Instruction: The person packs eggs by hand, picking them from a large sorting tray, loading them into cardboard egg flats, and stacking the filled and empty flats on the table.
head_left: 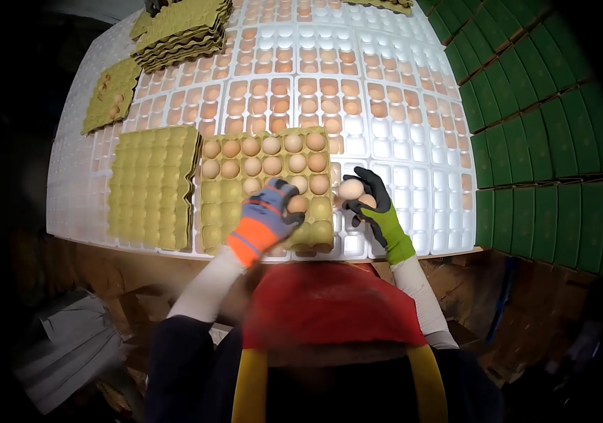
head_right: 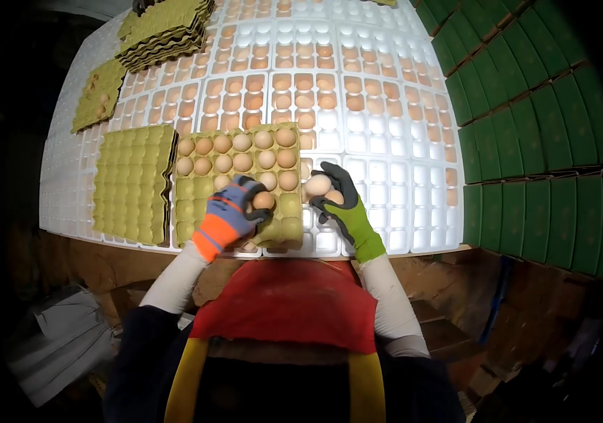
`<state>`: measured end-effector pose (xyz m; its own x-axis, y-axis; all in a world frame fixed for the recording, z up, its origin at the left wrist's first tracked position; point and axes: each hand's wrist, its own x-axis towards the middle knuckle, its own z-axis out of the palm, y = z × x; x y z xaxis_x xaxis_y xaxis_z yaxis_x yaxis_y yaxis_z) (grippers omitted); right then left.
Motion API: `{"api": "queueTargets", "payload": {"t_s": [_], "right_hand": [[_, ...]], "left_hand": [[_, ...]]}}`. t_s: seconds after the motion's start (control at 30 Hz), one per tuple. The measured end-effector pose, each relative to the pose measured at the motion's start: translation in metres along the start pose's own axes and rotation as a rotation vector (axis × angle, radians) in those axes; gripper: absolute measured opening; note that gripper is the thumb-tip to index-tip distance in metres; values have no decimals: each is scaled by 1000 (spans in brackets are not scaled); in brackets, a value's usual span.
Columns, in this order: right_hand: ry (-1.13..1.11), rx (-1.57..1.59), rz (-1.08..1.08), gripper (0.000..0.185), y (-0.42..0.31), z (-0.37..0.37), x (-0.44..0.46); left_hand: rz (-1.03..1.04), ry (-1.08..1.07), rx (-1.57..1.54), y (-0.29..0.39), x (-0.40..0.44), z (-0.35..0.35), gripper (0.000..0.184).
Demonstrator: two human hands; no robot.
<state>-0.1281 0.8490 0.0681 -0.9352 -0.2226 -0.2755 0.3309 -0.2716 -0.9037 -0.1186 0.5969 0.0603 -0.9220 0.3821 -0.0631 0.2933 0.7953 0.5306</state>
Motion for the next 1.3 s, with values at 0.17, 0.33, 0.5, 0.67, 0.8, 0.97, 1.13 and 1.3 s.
{"api": "queueTargets", "payload": {"t_s": [0.17,0.33,0.5,0.67,0.8,0.97,1.13,1.3], "right_hand": [[9,-1367,-322,55,17,33,35],[52,-773,-437,56,33,17,33],[145,-28,143,50,30,8,20],[117,-12,180,51,30,7,13],[153,-63,174,50,29,4,2],[211,104,231,49,32,-13,-14],[185,-180,253,49,2,-55,9],[350,-929,-414,49,-18,-104,76]], "left_hand": [[-431,63,-1536,-5,-17,-38,55],[88,424,-215,23,3,-31,61],[166,439,-243,36,0,-29,77],[58,489,-286,38,-4,-29,69],[144,446,-85,16,-4,-30,54],[-87,148,312,24,24,-24,29],[-169,-2,690,22,52,5,23],[-224,60,313,62,71,-45,32]]}}
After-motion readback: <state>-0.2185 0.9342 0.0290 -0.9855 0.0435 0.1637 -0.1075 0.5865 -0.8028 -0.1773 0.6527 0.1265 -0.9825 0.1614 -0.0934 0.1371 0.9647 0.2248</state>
